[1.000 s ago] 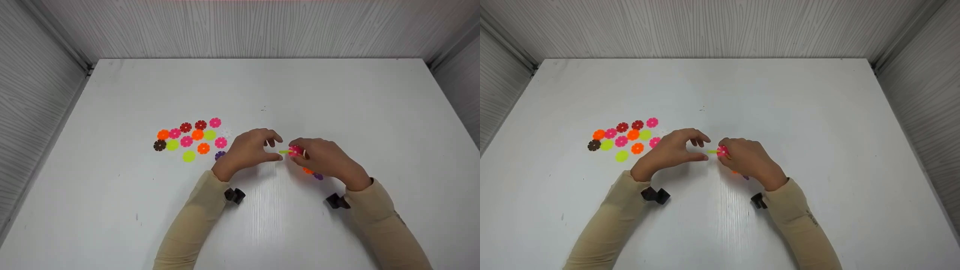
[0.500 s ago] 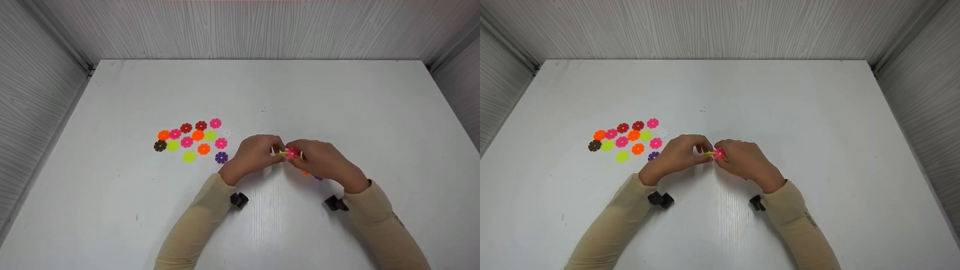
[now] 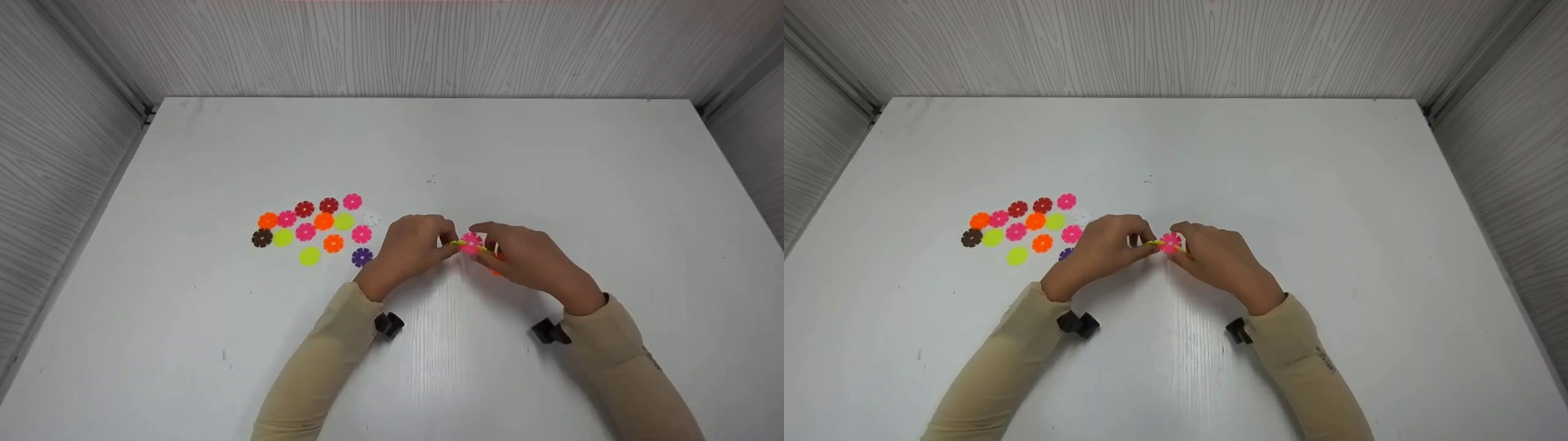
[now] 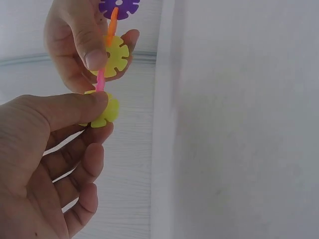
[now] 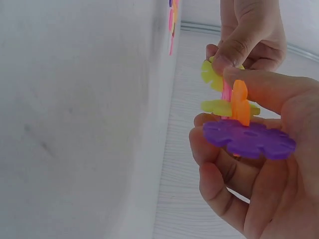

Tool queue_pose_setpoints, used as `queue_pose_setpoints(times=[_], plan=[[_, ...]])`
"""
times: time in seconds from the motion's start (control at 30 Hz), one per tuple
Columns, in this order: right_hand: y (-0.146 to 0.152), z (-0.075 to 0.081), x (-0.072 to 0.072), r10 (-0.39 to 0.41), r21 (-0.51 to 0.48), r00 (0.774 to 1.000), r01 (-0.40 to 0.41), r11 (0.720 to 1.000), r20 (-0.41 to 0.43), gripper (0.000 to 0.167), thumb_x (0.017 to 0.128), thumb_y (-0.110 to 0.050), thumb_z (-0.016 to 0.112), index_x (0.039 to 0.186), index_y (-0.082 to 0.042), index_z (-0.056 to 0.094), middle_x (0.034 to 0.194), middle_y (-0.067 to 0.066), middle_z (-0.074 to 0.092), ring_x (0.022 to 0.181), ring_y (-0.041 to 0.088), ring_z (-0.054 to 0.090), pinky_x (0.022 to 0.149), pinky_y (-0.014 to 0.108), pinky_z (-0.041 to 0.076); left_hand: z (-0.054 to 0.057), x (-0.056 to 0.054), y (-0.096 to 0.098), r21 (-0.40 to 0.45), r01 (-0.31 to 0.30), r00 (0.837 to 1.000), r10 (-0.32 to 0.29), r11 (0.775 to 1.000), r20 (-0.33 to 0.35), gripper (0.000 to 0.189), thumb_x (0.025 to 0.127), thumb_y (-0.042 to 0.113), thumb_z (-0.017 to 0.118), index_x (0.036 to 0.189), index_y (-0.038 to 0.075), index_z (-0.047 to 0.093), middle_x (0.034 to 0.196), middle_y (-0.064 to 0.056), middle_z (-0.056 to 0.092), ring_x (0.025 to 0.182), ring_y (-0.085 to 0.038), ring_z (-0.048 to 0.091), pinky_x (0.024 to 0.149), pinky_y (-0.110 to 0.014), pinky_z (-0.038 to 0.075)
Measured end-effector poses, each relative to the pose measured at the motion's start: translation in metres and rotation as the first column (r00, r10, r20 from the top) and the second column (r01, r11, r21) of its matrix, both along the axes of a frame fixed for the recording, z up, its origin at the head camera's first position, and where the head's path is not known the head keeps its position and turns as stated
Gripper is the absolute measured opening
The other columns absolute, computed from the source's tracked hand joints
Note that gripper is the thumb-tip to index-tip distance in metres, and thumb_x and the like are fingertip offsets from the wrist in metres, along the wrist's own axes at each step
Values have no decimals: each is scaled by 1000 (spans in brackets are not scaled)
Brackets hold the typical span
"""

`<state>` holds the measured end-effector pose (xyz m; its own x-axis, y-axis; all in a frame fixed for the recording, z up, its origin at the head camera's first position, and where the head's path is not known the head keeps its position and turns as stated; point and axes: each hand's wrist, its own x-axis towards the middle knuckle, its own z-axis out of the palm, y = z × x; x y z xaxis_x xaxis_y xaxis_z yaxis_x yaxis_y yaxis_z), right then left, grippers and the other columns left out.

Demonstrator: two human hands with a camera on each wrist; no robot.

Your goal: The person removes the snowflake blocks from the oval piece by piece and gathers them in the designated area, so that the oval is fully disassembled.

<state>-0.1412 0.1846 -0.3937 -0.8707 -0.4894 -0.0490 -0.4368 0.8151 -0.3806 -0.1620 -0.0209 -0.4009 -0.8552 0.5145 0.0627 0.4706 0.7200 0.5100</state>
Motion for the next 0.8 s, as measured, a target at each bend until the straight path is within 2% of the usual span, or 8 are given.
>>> queue_pose_setpoints(times=[0.07,0.23,0.37,0.57,0.8], plan=[[1,0,-1,-15,15,999,15,1000,-40,43,90,-29,68,125,-6,61,89,8,69,64,14,55,53,25,42,1,-1,-1,-7,-20,1000,20,1000,-14,17,89,29,69,91,14,76,85,2,73,75,-14,61,73,-29,51],[2,1,-2,-65,15,998,66,998,-25,31,89,-29,69,109,-5,67,85,7,69,64,15,56,54,27,44,0,-2,-1,1,-40,999,40,999,-26,18,89,30,69,92,14,77,86,1,73,74,-14,61,72,-28,51],[0,2,-2,-72,-7,996,72,997,-44,20,89,-23,68,97,-4,69,79,5,67,60,14,52,54,27,42,0,-1,-1,17,-45,998,45,999,-45,19,89,29,69,94,12,77,87,0,74,76,-15,63,73,-29,52],[-3,0,-1,-57,-32,991,54,998,-118,16,89,-16,69,93,-1,68,75,7,64,60,15,49,56,26,42,1,-2,-2,16,-36,995,37,999,-88,21,89,28,69,99,11,77,91,-2,75,80,-17,67,76,-30,51],[-3,-2,-1,-52,-66,985,42,997,-162,13,88,-14,70,90,-1,67,71,5,61,58,13,45,54,24,38,1,-3,-4,16,-17,993,19,1000,-118,22,89,27,69,100,10,77,91,-3,75,79,-17,66,76,-31,48]])
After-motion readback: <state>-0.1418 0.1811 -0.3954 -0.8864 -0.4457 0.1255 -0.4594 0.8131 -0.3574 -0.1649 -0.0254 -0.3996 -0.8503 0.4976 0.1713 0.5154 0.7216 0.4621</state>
